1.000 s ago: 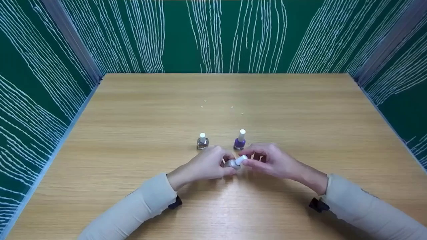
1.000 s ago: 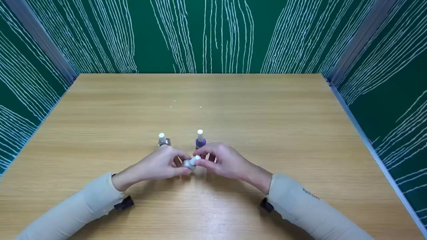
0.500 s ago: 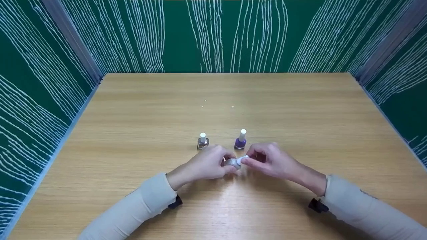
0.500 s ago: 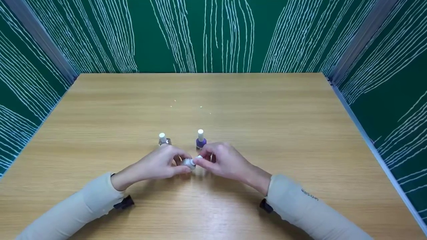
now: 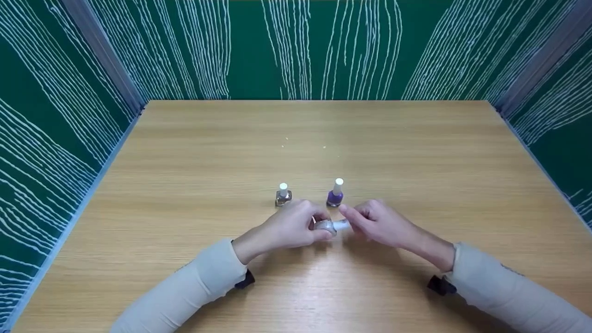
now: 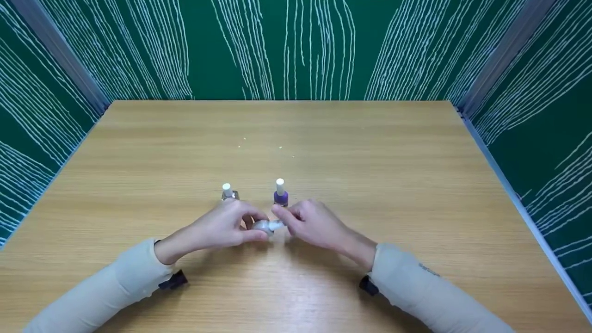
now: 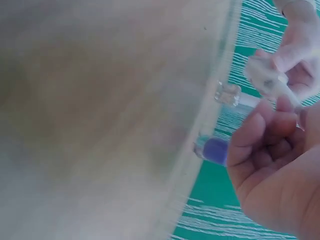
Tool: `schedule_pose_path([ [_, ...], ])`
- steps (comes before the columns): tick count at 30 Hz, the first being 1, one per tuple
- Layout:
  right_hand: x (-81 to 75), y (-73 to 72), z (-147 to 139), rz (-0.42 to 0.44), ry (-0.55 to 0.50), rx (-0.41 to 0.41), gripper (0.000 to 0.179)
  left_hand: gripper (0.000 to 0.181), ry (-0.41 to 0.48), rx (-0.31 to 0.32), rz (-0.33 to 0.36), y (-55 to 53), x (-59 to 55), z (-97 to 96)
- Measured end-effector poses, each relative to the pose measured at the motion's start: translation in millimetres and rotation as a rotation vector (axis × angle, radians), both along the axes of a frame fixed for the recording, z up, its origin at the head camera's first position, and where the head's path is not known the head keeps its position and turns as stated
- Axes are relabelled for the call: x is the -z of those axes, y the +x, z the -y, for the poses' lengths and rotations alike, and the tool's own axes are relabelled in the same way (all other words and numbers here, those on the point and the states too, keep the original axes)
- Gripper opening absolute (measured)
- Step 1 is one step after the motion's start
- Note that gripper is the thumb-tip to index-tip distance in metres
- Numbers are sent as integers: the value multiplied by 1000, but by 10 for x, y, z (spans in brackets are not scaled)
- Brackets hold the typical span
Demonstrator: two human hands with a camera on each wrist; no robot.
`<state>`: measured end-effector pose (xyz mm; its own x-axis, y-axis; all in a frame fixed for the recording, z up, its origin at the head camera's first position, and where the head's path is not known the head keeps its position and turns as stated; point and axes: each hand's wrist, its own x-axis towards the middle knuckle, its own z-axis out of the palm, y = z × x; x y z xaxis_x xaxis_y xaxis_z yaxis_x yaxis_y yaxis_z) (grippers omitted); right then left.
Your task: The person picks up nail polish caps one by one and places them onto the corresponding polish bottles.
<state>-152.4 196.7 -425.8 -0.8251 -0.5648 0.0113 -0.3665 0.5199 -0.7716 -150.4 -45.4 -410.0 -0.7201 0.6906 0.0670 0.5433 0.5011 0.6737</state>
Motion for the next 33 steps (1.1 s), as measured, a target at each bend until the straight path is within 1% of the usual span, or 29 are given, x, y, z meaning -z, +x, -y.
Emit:
schedule_pose_path([
  [2,-55,-23,-73,-19,12,-21,46,12,5,-2,10,-7,9,7],
  [4,-91,-45,-156,-66,1,-59,28,11,1,-11,20,-14,13,16],
  [5,-95,-56,-192,-104,-10,-80,22,11,-3,-16,22,-16,11,20],
  [6,-89,-66,-222,-151,-24,-107,21,11,-7,-21,25,-19,11,24],
  [8,-56,-80,-258,-231,-53,-158,30,11,-13,-27,24,-24,9,28],
  [10,-9,-87,-260,-301,-87,-196,35,13,-19,-31,18,-26,3,28],
  [13,58,-94,-233,-384,-125,-224,35,14,-17,-28,19,-29,3,24],
  [15,87,-98,-210,-418,-139,-226,33,14,-14,-26,21,-30,5,22],
  [20,127,-100,-166,-449,-163,-231,27,14,-9,-27,40,-31,16,23],
  [25,151,-90,-148,-446,-187,-237,24,15,-6,-17,43,-41,31,18],
  [28,155,-76,-149,-425,-175,-221,20,16,-4,-9,39,-45,30,21],
  [33,153,-59,-144,-384,-121,-190,12,17,-4,-9,40,-46,37,21],
])
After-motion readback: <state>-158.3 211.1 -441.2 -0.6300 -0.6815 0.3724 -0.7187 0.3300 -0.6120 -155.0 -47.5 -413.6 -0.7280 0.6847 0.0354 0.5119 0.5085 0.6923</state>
